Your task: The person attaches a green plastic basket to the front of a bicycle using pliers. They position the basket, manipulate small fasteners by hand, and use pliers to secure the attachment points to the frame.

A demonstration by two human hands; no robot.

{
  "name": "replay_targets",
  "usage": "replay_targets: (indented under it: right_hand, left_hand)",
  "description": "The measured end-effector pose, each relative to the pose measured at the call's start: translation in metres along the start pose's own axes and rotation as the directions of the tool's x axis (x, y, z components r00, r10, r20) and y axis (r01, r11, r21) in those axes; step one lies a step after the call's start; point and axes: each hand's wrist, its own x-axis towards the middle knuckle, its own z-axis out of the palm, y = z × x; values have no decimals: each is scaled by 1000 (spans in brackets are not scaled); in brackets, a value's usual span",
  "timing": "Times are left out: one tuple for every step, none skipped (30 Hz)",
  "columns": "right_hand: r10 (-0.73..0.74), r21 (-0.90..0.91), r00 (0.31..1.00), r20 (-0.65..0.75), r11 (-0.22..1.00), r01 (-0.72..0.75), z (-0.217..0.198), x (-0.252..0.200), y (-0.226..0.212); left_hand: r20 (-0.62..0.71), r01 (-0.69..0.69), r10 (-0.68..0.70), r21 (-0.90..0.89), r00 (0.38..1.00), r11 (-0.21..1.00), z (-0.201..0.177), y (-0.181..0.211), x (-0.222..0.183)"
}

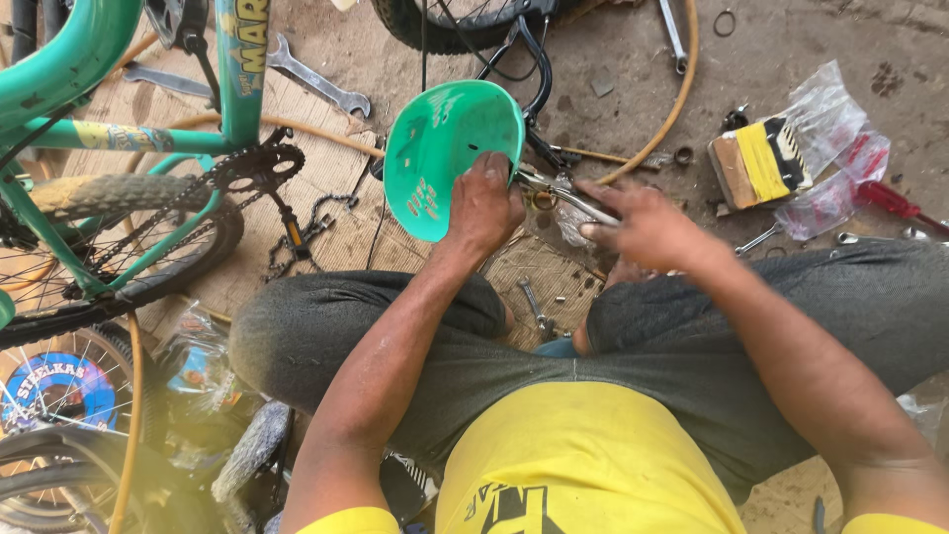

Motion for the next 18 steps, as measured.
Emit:
replay_targets:
  right_hand:
    - [-148,-202,976,-161,973,114,-1,-1,3]
    - [-316,-411,906,-283,893,183,2,-5,6]
    - [-500,-613,791,-353,762,208,2,-5,6]
    - [-490,-634,793,-363,753,175,2,-6,6]
    - [-480,-653,795,-371,743,144,5,-10,4]
    - [-470,-671,797,-380,733,113,5,-11,3]
    - [-408,-629,841,-356,770,107,7,-14,3]
    - [-345,-586,880,-327,805,97,6,-14,3]
    - [-288,-546,910,-298,833,86,2,-12,2]
    - [-313,-376,912,-264,904,202,-3,-8,1]
    - [-340,-183,912,-230,935,303,-5,-6,0]
    - [-372,23,906,-203,923,385,-3,-8,0]
    - [-384,-221,876,-293,918,329,-3,-8,-1]
    - [-415,-445,831,-371,865,234,3,-13,-2]
    - [-468,-634,770,-433,766,110,8,-16,-5]
    - [-471,-667,778,-416,740,91,9,-15,-8]
    - [-464,-694,790,-402,717,67,11,-18,-9]
    - [-455,-721,801,-388,692,44,12,-20,-9]
  left_hand:
    - [17,-13,13,-7,1000,1000,1,2,-2]
    - [34,-26,27,-14,999,1000,2,4,-3]
    - [41,-13,14,-16,999,1000,1,5,-2]
    - [48,0,1,-19,999,1000,1,6,-1]
    - [56,16,-15,-21,998,1000,0,7,-1]
    - [38,13,-13,-20,999,1000,-2,7,0]
    - [25,8,-8,-22,1000,1000,-2,7,-1]
    - [13,3,-3,-23,1000,1000,-3,8,-3]
    - [20,-3,4,-31,1000,1000,-4,7,0]
    - [27,-10,11,-39,1000,999,-5,7,2]
    - [40,-11,13,-50,999,999,-6,8,0]
    - [41,-10,11,-39,999,999,-5,8,-1]
    - [40,-9,10,-28,999,1000,-5,9,-2]
    - [40,-7,8,-17,999,1000,-5,9,-2]
    - [39,2,-2,-16,999,1000,-6,8,-1]
    - [37,12,-12,-15,999,1000,-7,8,0]
    - [46,20,-20,-18,999,1000,-7,8,-2]
    - [37,13,-13,-15,999,1000,-6,8,-3]
